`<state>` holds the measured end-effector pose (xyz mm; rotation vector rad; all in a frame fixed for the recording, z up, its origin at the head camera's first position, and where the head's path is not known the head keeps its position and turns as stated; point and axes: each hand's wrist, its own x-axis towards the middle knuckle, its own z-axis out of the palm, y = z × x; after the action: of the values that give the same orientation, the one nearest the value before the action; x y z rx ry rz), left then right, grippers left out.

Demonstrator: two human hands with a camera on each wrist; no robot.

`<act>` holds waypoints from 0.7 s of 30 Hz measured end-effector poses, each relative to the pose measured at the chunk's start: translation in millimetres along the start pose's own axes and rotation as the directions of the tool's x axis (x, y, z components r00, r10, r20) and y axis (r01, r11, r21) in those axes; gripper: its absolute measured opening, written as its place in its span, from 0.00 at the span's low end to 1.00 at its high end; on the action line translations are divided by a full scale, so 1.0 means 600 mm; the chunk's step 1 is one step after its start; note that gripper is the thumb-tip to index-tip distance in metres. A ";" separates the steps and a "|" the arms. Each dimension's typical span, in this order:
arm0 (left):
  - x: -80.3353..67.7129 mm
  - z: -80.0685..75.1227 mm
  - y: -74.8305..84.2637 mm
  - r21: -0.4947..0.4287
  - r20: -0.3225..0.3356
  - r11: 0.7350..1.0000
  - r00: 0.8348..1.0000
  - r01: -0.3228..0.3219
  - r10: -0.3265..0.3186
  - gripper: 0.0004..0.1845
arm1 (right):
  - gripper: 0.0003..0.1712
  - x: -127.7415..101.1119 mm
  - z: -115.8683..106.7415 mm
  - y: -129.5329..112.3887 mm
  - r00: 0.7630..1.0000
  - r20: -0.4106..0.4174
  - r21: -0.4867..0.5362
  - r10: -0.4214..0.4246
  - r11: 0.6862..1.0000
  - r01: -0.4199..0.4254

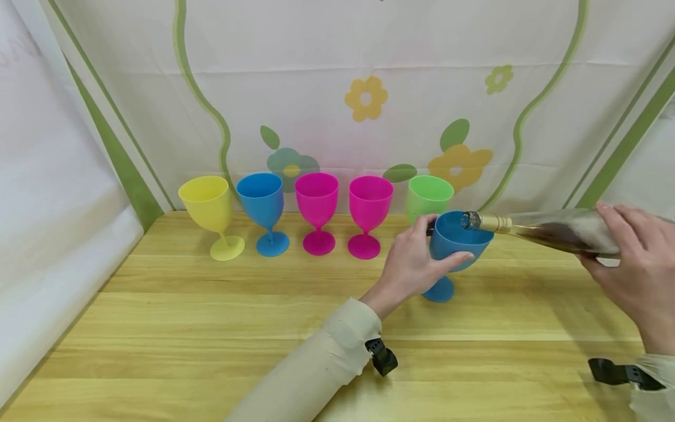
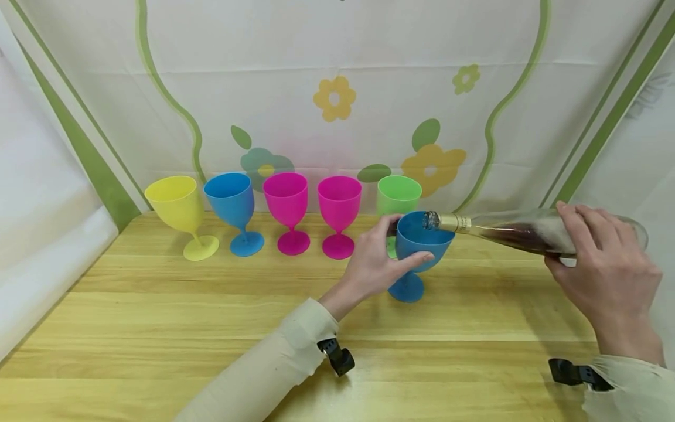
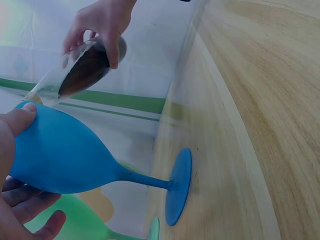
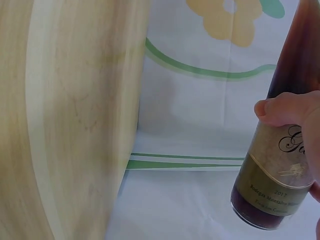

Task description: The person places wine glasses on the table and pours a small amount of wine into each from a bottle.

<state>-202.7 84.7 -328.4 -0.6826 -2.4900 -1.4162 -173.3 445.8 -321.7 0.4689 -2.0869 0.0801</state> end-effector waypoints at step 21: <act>-0.002 -0.001 0.000 0.005 0.000 1.000 1.000 0.001 -0.001 0.43 | 0.44 0.008 -0.008 -0.001 1.000 -0.002 0.042 0.014 0.999 -0.014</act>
<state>-201.5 83.8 -328.6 -0.6807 -2.4933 -1.4103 -171.3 445.1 -315.4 0.4792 -2.0895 0.1331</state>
